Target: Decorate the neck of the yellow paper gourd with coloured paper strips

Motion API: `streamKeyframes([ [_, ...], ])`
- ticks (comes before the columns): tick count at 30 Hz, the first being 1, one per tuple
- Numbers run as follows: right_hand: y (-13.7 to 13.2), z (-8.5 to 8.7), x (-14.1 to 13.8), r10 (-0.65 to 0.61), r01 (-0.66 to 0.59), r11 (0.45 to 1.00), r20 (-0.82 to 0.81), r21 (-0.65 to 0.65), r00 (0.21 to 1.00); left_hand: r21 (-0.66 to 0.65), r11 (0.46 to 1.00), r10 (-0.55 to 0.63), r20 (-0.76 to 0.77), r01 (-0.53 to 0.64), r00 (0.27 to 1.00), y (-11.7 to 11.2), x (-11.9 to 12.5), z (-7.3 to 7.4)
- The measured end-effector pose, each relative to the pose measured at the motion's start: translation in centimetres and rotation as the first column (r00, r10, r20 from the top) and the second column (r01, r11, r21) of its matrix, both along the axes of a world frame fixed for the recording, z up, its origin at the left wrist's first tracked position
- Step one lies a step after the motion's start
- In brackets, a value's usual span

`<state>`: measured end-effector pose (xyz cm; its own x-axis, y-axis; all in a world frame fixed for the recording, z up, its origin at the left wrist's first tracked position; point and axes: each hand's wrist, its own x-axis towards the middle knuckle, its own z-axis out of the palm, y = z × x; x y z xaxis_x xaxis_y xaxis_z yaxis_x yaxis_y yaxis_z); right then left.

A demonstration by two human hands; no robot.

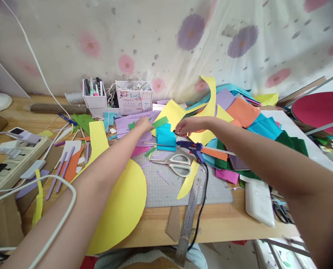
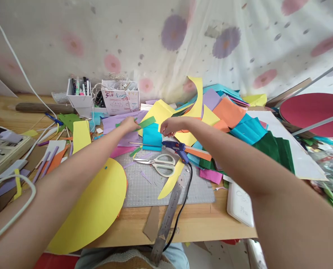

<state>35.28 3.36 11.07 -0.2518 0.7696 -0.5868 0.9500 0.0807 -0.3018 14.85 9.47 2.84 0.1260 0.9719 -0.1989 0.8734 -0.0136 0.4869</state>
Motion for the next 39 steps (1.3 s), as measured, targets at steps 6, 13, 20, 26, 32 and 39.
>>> streamKeyframes([
  [6,1.2,0.2,3.7,0.049,-0.081,0.971,0.143,0.223,0.989,0.1,0.973,0.191,0.169,-0.21,0.967,2.1,-4.8,-0.2],
  [13,2.3,-3.7,3.0,0.312,-0.416,0.828,0.308,0.376,0.899,0.148,0.929,0.237,0.465,-0.339,0.853,1.4,-5.6,-0.2],
  [20,4.0,-6.5,0.8,0.379,-0.513,0.767,0.374,0.384,0.846,-0.323,0.932,0.344,0.636,-0.167,0.69,-2.6,-3.7,2.6],
  [26,4.8,-5.1,-0.1,0.246,-0.317,0.834,0.21,0.452,0.946,-0.502,0.841,0.395,0.824,0.201,0.405,-5.3,-4.2,3.1],
  [32,2.3,-0.1,-3.6,-0.147,0.23,0.971,-0.599,0.065,0.787,-0.533,0.765,0.418,0.838,0.361,0.351,-7.8,-3.8,3.1],
  [39,-3.8,-1.5,-10.0,-0.294,0.365,0.93,-0.696,-0.048,0.655,-0.519,0.684,0.432,0.854,0.512,0.29,-11.0,-5.3,3.2],
])
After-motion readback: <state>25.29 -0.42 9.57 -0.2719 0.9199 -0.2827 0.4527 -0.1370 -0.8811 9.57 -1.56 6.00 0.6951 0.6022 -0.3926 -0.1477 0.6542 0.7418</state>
